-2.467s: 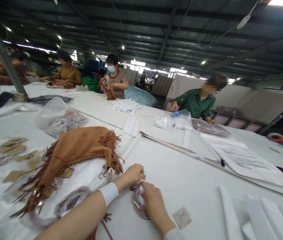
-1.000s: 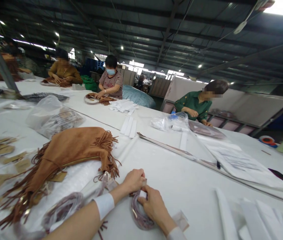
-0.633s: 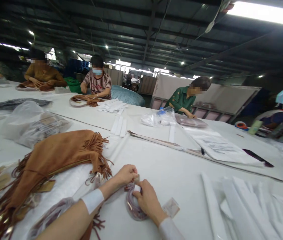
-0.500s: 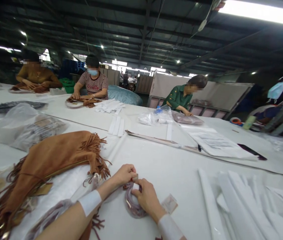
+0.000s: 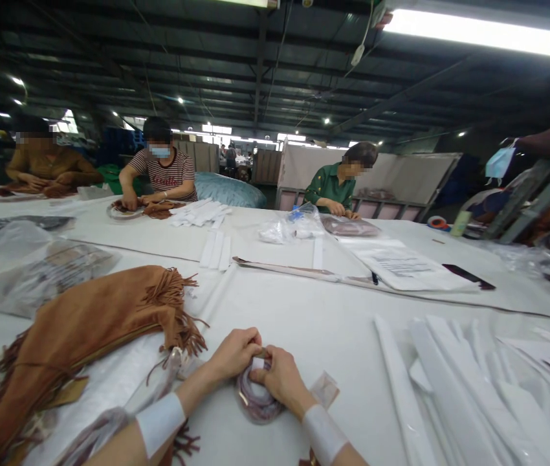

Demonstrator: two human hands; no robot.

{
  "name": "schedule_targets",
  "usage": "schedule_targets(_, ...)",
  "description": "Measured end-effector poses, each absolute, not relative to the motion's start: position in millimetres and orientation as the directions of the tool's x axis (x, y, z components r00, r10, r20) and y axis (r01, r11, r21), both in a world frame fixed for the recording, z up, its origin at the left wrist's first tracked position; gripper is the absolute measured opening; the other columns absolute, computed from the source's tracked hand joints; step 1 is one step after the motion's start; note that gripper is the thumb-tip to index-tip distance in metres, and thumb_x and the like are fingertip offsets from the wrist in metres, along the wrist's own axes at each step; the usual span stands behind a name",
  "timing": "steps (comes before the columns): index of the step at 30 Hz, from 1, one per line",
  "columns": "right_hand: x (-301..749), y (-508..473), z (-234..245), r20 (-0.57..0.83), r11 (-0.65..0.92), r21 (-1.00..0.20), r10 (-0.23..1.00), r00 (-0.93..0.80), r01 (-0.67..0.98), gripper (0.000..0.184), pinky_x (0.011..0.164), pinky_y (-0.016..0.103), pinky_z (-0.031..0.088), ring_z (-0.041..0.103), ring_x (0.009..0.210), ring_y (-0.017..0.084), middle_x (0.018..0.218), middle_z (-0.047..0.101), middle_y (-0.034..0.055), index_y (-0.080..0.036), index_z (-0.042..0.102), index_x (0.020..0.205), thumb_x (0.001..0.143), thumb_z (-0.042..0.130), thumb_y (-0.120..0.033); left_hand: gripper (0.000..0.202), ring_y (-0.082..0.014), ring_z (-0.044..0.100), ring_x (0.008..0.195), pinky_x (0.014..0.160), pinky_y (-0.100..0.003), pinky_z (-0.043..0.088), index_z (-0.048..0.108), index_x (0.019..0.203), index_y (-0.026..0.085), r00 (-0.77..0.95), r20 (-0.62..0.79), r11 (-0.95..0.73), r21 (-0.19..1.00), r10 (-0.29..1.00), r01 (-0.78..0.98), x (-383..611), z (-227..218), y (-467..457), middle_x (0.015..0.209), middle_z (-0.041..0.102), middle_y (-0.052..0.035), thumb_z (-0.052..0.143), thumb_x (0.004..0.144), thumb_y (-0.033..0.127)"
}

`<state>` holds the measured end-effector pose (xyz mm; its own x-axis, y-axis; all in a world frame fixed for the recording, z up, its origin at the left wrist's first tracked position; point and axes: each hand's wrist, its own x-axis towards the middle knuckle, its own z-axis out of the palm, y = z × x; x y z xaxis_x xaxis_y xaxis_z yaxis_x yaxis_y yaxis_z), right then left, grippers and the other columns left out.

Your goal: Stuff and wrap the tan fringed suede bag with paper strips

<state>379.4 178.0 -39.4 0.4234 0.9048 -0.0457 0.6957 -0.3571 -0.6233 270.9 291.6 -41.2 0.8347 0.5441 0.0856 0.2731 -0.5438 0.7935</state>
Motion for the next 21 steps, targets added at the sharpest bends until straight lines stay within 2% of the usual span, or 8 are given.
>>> schedule_targets(4,377.8,176.2,-43.4,-0.006,-0.332,-0.649,0.902,0.432,0.684,0.016,0.064,0.027,0.037,0.056,0.071,0.017,0.074,0.065,0.0003,-0.018,0.064,0.075,0.063,0.069,-0.026,0.015,-0.0132,0.054,0.072,0.066,-0.022,0.039,0.06,0.082,0.019,0.837,0.109,-0.544,0.803,0.536,0.244,262.1,-41.5,283.7,0.073,0.062,0.0019,0.044,0.083,0.019)
schedule_targets(6,377.7,176.3,-44.0,0.008,-0.309,-0.665,0.907,0.42,0.68,0.013,0.064,0.026,0.038,0.057,0.071,0.017,0.073,0.066,-0.0003,-0.018,0.066,0.075,0.064,0.067,-0.025,0.015,-0.0131,0.055,0.075,0.068,-0.022,0.04,0.06,0.09,0.019,0.841,0.108,-0.54,0.807,0.53,0.237,257.4,-42.3,281.9,0.08,0.062,0.0011,0.047,0.082,0.021)
schedule_targets(9,378.3,176.4,-43.6,0.03,-0.283,-0.675,0.912,0.409,0.681,0.01,0.065,0.026,0.039,0.059,0.071,0.017,0.07,0.067,-0.0004,-0.018,0.067,0.073,0.064,0.066,-0.022,0.043,-0.0158,0.057,0.088,0.076,-0.023,0.043,0.057,0.111,0.017,0.853,0.081,-0.542,0.802,0.515,0.251,248.2,-44.2,281.3,0.104,0.063,-0.0037,0.063,0.069,0.022)
schedule_targets(11,378.8,176.1,-43.2,0.042,-0.275,-0.675,0.912,0.409,0.684,0.01,0.065,0.027,0.039,0.06,0.072,0.018,0.071,0.068,0.0,-0.018,0.068,0.073,0.064,0.065,-0.02,0.051,-0.0172,0.057,0.089,0.078,-0.024,0.043,0.059,0.115,0.018,0.874,0.046,-0.547,0.795,0.483,0.261,242.0,-45.0,280.3,0.105,0.064,-0.0029,0.066,0.064,0.02)
schedule_targets(14,378.6,174.9,-43.3,0.058,-0.261,-0.673,0.914,0.402,0.692,0.013,0.067,0.028,0.04,0.061,0.074,0.019,0.074,0.071,0.0008,-0.019,0.07,0.076,0.065,0.065,-0.02,0.039,-0.017,0.059,0.083,0.075,-0.025,0.043,0.065,0.109,0.022,0.884,0.016,-0.548,0.79,0.467,0.275,237.1,-45.2,275.4,0.093,0.069,0.001,0.059,0.071,0.019)
schedule_targets(18,376.7,173.3,-43.4,0.076,-0.237,-0.673,0.92,0.384,0.701,0.014,0.07,0.028,0.041,0.062,0.078,0.02,0.08,0.072,0.0023,-0.02,0.071,0.079,0.068,0.064,-0.023,0.033,-0.0188,0.061,0.087,0.079,-0.026,0.044,0.066,0.105,0.022,0.836,0.023,-0.527,0.786,0.548,0.324,238.1,-47.2,266.5,0.094,0.071,-0.0009,0.051,0.077,0.018)
schedule_targets(21,376.2,172.8,-43.3,0.079,-0.228,-0.663,0.926,0.369,0.713,0.015,0.07,0.028,0.041,0.062,0.079,0.02,0.081,0.072,0.0036,-0.02,0.071,0.081,0.071,0.063,-0.026,0.033,-0.0169,0.062,0.087,0.08,-0.025,0.044,0.068,0.102,0.024,0.811,0.051,-0.486,0.822,0.582,0.297,240.1,-51.8,262.4,0.093,0.071,0.0009,0.048,0.077,0.015)
